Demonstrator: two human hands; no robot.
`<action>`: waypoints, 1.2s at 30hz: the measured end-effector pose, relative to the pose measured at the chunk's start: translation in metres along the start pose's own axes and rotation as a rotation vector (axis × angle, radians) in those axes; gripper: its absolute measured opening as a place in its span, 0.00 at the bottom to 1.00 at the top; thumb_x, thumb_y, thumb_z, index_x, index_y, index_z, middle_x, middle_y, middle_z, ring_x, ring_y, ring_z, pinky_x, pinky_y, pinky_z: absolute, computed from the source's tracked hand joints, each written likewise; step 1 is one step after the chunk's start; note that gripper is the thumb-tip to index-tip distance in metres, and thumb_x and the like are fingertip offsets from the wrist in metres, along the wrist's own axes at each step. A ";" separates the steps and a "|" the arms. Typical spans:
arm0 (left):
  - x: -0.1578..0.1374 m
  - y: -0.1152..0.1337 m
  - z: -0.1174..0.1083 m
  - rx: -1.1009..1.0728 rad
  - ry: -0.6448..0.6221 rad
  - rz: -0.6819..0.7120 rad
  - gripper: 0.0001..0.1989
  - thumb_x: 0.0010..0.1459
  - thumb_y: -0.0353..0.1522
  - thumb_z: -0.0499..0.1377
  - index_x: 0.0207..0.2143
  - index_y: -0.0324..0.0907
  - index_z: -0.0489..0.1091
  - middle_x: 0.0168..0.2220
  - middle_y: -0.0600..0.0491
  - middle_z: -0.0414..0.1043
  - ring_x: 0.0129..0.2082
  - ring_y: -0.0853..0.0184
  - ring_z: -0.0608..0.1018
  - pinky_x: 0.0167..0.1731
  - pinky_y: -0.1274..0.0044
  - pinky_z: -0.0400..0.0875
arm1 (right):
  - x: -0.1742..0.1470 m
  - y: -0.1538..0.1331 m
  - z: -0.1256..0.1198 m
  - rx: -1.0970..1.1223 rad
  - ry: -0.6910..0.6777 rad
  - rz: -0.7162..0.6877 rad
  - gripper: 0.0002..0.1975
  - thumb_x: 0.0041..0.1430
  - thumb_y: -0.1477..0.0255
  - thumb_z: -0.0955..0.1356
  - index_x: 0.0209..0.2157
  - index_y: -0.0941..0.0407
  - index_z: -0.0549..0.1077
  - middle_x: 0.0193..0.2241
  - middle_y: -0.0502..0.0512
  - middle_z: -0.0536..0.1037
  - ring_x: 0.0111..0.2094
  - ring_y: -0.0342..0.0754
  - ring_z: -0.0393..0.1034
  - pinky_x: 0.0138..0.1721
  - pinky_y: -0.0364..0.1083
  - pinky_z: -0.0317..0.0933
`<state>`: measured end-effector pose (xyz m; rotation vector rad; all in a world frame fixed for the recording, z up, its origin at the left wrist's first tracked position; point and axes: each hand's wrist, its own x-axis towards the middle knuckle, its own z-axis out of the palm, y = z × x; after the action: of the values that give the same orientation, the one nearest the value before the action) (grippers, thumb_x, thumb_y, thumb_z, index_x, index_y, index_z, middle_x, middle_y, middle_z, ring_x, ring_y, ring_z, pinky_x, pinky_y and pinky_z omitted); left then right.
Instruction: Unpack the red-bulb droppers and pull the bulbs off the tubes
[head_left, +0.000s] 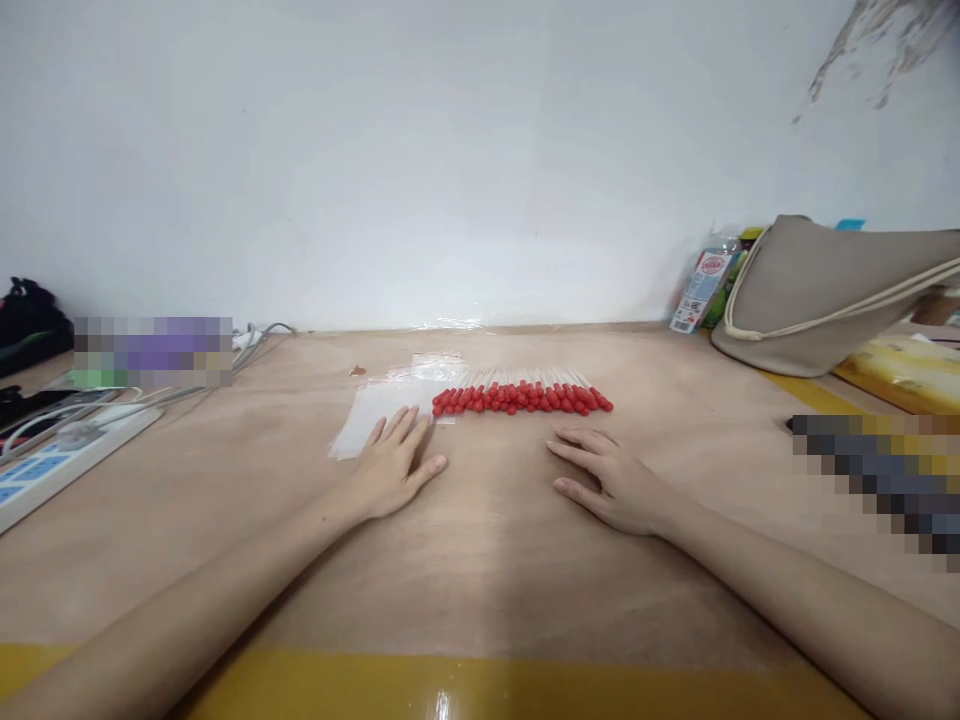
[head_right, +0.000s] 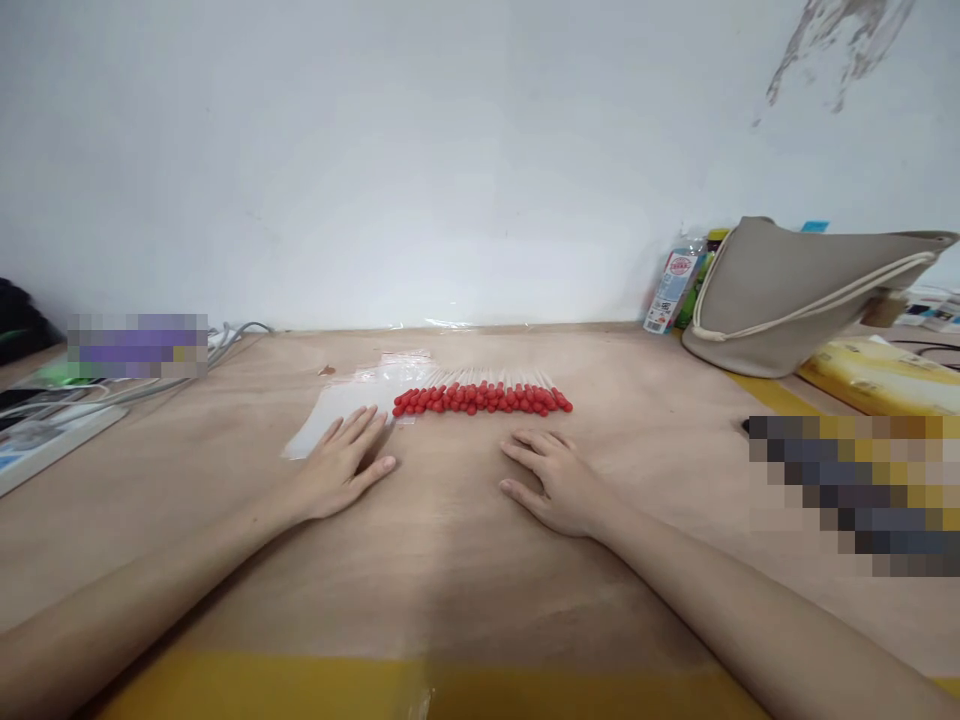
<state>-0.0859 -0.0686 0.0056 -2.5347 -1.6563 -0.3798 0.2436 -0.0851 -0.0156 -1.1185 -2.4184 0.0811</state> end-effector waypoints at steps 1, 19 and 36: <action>-0.003 0.001 0.003 -0.016 -0.054 -0.040 0.33 0.57 0.49 0.45 0.59 0.39 0.53 0.61 0.42 0.50 0.61 0.53 0.53 0.57 0.59 0.48 | 0.000 0.000 0.000 -0.005 -0.002 0.003 0.24 0.58 0.59 0.61 0.54 0.52 0.63 0.52 0.61 0.66 0.53 0.55 0.59 0.52 0.58 0.55; 0.078 -0.006 -0.001 -0.201 0.220 -0.154 0.08 0.50 0.36 0.56 0.27 0.42 0.72 0.36 0.50 0.71 0.41 0.57 0.71 0.45 0.66 0.62 | 0.042 -0.010 0.017 0.045 0.025 -0.084 0.19 0.59 0.63 0.61 0.48 0.57 0.68 0.47 0.60 0.69 0.48 0.52 0.62 0.49 0.54 0.59; 0.026 0.038 0.007 -0.516 0.226 0.191 0.09 0.60 0.34 0.50 0.39 0.42 0.67 0.35 0.52 0.73 0.36 0.66 0.74 0.38 0.74 0.67 | 0.039 -0.004 0.012 -0.038 0.524 -0.100 0.25 0.55 0.67 0.65 0.54 0.54 0.60 0.49 0.61 0.65 0.50 0.54 0.60 0.50 0.55 0.57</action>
<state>-0.0404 -0.0598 0.0082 -2.8199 -1.3524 -1.1544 0.2139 -0.0579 -0.0102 -0.8943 -2.0037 -0.2601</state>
